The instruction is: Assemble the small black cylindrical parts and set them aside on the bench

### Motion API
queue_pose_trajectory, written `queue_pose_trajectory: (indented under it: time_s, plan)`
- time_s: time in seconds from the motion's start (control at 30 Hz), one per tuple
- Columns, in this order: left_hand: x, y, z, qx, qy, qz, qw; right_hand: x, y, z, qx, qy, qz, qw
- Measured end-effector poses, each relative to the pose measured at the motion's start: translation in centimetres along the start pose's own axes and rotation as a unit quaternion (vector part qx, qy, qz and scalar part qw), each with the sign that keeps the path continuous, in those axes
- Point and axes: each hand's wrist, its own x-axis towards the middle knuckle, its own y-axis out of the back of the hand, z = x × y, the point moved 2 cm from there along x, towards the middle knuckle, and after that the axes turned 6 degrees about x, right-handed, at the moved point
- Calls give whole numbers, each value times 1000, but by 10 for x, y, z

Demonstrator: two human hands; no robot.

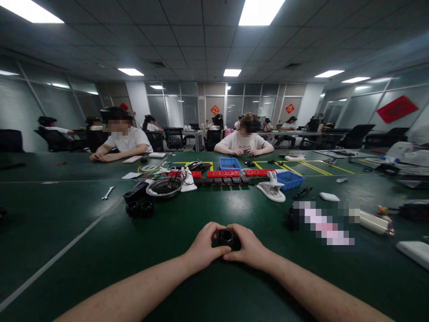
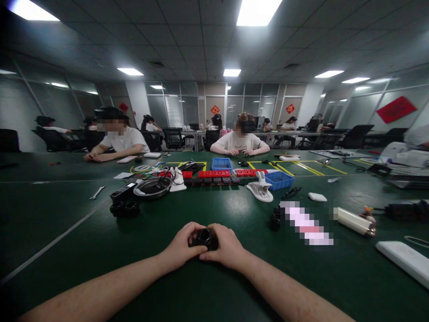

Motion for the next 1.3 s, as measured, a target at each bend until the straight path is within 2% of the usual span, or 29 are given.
queue_pose_trajectory:
  time_s: [0.1,0.27,0.83,0.97,1.1,1.3]
  plan:
    - [0,2,3,-17,-16,-19,1000,0,8,2,53,43,-41,997]
    - [0,2,4,-18,-27,-23,999,2,12,7,63,53,-108,991]
    - [0,-1,0,-11,-31,-17,999,4,10,8,86,31,-110,990]
    - [1,-1,0,-15,-27,-14,999,5,10,10,86,21,-98,991]
    - [-1,0,5,-3,-26,-14,1000,5,8,10,52,-19,-82,995]
    - [-5,-2,8,57,31,45,997,1,-7,2,-94,-60,21,994]
